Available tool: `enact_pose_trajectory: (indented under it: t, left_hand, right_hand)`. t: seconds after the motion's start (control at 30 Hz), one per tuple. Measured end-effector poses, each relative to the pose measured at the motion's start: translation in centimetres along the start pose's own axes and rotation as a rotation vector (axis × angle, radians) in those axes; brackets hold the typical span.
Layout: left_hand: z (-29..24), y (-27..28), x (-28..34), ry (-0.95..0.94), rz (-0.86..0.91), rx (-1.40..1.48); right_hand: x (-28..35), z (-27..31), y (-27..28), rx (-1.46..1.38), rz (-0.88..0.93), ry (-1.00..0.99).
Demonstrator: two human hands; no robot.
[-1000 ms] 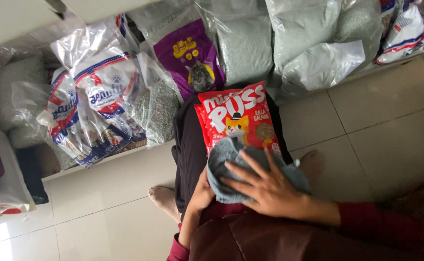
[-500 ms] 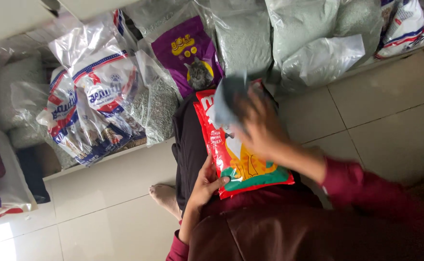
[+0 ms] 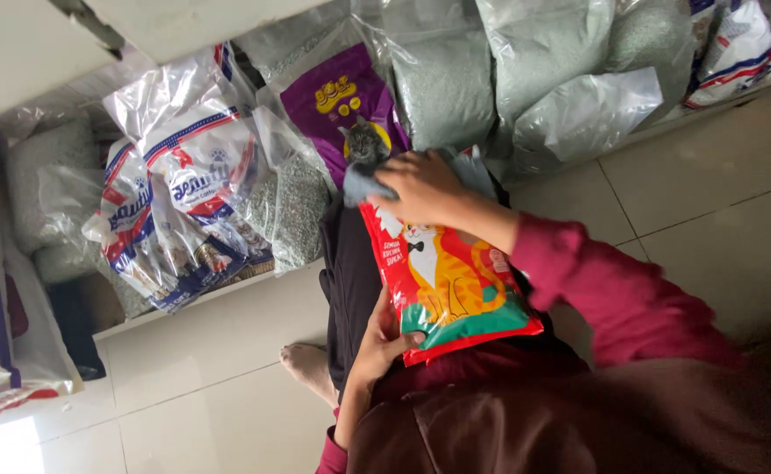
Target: Wiping down bags of cat food with a cloth in a grocery store.
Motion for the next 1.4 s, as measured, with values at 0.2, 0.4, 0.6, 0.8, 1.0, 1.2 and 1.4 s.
enact_pose_trajectory:
  t: [0.2,0.4,0.6,0.8,1.0,1.2,1.4]
  left_hand:
    - [0.1,0.6,0.2,0.014,0.009,0.073]
    - [13.2,10.0,2.9,0.128,-0.084,-0.003]
    - [2.4,2.4,0.2,0.019,0.015,0.139]
    - [1.2,1.4,0.2,-0.001,0.039,0.208]
    - [8.1,6.3,1.6,0.08,-0.019,0.167]
    - [8.8,7.1,1.6,0.126,-0.064,0.099]
    - [1.3,1.7,-0.2,-0.009,0.042,0.179]
  right_hand:
    - [5.2,3.7,-0.9,0.093,-0.218,0.127]
    - [14.4,8.9,-0.2,0.011,-0.13,0.391]
    - [7.4,-0.1,0.3,0.09,-0.149,0.147]
    - [4.0,-2.1,-0.7,0.071,-0.256,-0.068]
    - [11.8,7.2,-0.1,0.161,-0.124,0.237]
    - [10.8,5.4,-0.6,0.046,-0.123,0.418]
    - [2.5,-2.1,-0.4,0.041,-0.203,-0.046]
Point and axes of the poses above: each hand's wrist, its own x-axis away from the middle knuckle, its own y-axis out of the back of the hand, z = x × y, the point moved 1 cm from there along -x, towards the middle knuckle, and after that the axes turned 5 degrees about -x, right-handed, at the moved point
